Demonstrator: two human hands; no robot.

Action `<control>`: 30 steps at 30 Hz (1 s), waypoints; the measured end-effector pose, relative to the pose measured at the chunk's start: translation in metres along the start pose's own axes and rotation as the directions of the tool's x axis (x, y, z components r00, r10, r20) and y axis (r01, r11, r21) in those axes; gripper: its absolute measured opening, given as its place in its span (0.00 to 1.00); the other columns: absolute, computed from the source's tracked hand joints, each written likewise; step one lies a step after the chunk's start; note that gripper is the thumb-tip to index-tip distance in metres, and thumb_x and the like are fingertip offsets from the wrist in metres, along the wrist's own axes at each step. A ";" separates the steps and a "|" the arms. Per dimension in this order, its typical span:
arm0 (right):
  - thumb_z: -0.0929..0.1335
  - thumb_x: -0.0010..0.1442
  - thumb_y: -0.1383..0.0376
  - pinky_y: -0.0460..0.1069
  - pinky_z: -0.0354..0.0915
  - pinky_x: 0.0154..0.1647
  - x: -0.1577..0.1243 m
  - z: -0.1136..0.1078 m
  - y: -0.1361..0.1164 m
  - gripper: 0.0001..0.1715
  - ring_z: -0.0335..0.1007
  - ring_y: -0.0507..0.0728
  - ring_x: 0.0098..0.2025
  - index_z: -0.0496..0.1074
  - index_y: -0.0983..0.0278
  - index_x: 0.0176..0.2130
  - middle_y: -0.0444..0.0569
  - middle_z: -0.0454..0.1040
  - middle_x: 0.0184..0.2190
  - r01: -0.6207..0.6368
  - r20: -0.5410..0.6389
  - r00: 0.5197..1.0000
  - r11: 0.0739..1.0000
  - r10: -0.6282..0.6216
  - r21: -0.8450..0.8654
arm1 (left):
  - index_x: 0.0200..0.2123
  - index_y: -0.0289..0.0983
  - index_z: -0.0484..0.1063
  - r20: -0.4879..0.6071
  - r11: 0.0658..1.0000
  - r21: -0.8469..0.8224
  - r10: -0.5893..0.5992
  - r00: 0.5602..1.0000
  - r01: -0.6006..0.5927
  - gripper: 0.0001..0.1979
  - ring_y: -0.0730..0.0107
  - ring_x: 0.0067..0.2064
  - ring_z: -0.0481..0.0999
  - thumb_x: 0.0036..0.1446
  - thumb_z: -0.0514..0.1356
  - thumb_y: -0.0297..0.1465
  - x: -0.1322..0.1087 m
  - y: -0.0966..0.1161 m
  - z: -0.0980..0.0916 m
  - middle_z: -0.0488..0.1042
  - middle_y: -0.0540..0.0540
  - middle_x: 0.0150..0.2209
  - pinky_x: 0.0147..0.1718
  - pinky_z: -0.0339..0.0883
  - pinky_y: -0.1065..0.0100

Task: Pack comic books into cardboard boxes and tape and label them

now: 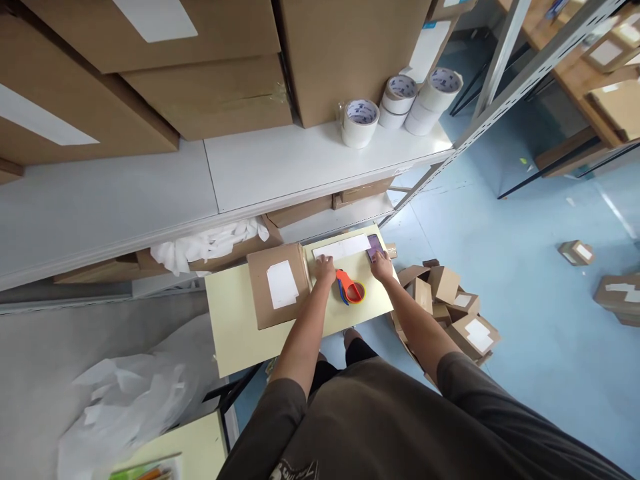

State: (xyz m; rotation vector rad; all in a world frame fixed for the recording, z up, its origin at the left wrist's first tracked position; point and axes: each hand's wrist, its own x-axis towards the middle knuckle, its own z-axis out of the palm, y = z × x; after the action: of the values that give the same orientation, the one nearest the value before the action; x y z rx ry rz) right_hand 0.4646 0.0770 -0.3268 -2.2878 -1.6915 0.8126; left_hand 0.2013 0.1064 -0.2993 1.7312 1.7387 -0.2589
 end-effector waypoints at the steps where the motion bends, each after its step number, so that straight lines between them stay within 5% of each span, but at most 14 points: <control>1: 0.69 0.62 0.71 0.62 0.63 0.68 -0.001 0.000 0.001 0.14 0.51 0.69 0.76 0.75 0.57 0.47 0.56 0.77 0.63 0.011 -0.021 1.000 1.000 -0.011 0.024 | 0.72 0.41 0.67 0.001 1.000 0.000 -0.003 1.000 0.003 0.33 0.40 0.74 0.62 0.64 0.62 0.28 0.000 -0.001 0.001 0.56 0.34 0.78 0.64 0.69 0.50; 4: 0.71 0.63 0.66 0.61 0.67 0.65 -0.003 0.001 -0.003 0.09 0.63 0.69 0.69 0.76 0.58 0.44 0.58 0.79 0.59 0.012 -0.077 0.997 0.983 0.002 0.181 | 0.72 0.40 0.67 -0.004 1.000 -0.017 0.010 1.000 -0.010 0.34 0.43 0.75 0.60 0.64 0.60 0.24 0.001 -0.003 0.004 0.56 0.35 0.78 0.67 0.66 0.51; 6: 0.72 0.62 0.63 0.59 0.72 0.57 -0.002 0.005 -0.012 0.07 0.74 0.67 0.57 0.76 0.59 0.42 0.57 0.81 0.50 -0.083 -0.003 0.996 0.918 0.091 0.387 | 0.72 0.40 0.67 -0.013 0.999 -0.035 0.029 0.999 -0.030 0.34 0.46 0.76 0.59 0.64 0.59 0.22 0.001 -0.004 0.006 0.57 0.35 0.78 0.69 0.64 0.51; 10: 0.76 0.58 0.59 0.54 0.76 0.42 0.008 0.023 -0.040 0.12 0.81 0.60 0.39 0.78 0.59 0.42 0.50 0.81 0.40 -0.374 0.320 0.927 0.498 0.195 0.782 | 0.72 0.40 0.67 -0.021 0.998 -0.057 0.040 0.999 -0.041 0.34 0.47 0.77 0.57 0.64 0.59 0.22 -0.001 -0.006 0.006 0.57 0.35 0.78 0.70 0.62 0.50; 12: 0.76 0.57 0.59 0.51 0.76 0.40 0.015 0.032 -0.053 0.13 0.82 0.58 0.39 0.77 0.58 0.42 0.49 0.81 0.40 -0.395 0.338 0.913 0.289 0.229 0.872 | 0.73 0.40 0.67 -0.007 0.997 -0.064 0.036 0.999 -0.036 0.34 0.46 0.77 0.58 0.64 0.60 0.23 -0.001 -0.006 0.006 0.55 0.35 0.79 0.70 0.62 0.50; 14: 0.77 0.57 0.60 0.49 0.77 0.38 0.022 0.040 -0.063 0.12 0.82 0.56 0.39 0.74 0.57 0.40 0.47 0.80 0.38 -0.365 0.302 0.904 0.180 0.301 0.913 | 0.73 0.41 0.66 0.011 0.997 -0.062 0.036 0.999 -0.035 0.35 0.45 0.76 0.59 0.63 0.62 0.24 -0.001 -0.006 0.004 0.54 0.35 0.79 0.69 0.63 0.50; 21: 0.82 0.45 0.63 0.47 0.73 0.33 0.023 0.038 -0.090 0.29 0.75 0.54 0.31 0.60 0.55 0.31 0.39 0.74 0.26 -0.307 0.263 0.917 0.110 0.301 0.945 | 0.69 0.39 0.71 0.037 0.997 -0.071 0.007 0.999 -0.004 0.35 0.45 0.73 0.65 0.59 0.66 0.25 -0.006 0.000 -0.014 0.64 0.32 0.74 0.67 0.64 0.53; 24: 0.83 0.43 0.60 0.47 0.71 0.32 0.011 0.026 -0.099 0.29 0.72 0.52 0.29 0.62 0.56 0.29 0.38 0.71 0.23 -0.280 0.248 0.937 0.104 0.246 0.954 | 0.70 0.38 0.71 -0.120 0.988 -0.152 -0.039 0.992 0.020 0.33 0.46 0.69 0.70 0.61 0.64 0.24 -0.009 0.007 -0.032 0.71 0.32 0.68 0.65 0.67 0.54; 27: 0.84 0.41 0.56 0.47 0.70 0.31 -0.004 0.012 -0.105 0.29 0.70 0.52 0.27 0.65 0.57 0.29 0.40 0.72 0.24 -0.269 0.246 0.949 0.101 0.198 0.958 | 0.69 0.40 0.73 -0.297 0.955 -0.262 0.056 0.953 -0.138 0.33 0.48 0.71 0.67 0.60 0.64 0.25 -0.008 0.013 -0.054 0.70 0.37 0.70 0.69 0.63 0.55; 30: 0.85 0.40 0.53 0.47 0.69 0.30 -0.017 -0.004 -0.108 0.30 0.70 0.52 0.28 0.67 0.58 0.30 0.41 0.73 0.25 -0.250 0.232 0.960 0.110 0.157 0.962 | 0.55 0.38 0.83 -0.299 0.870 -0.397 0.177 0.938 -0.291 0.22 0.49 0.66 0.73 0.57 0.65 0.28 -0.004 0.013 -0.074 0.78 0.38 0.63 0.66 0.66 0.57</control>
State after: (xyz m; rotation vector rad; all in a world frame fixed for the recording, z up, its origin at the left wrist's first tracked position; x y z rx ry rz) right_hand 0.3745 0.0985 -0.2694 -1.3986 -0.3436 1.4793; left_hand 0.1907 0.1468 -0.2365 1.6624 1.5768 0.4533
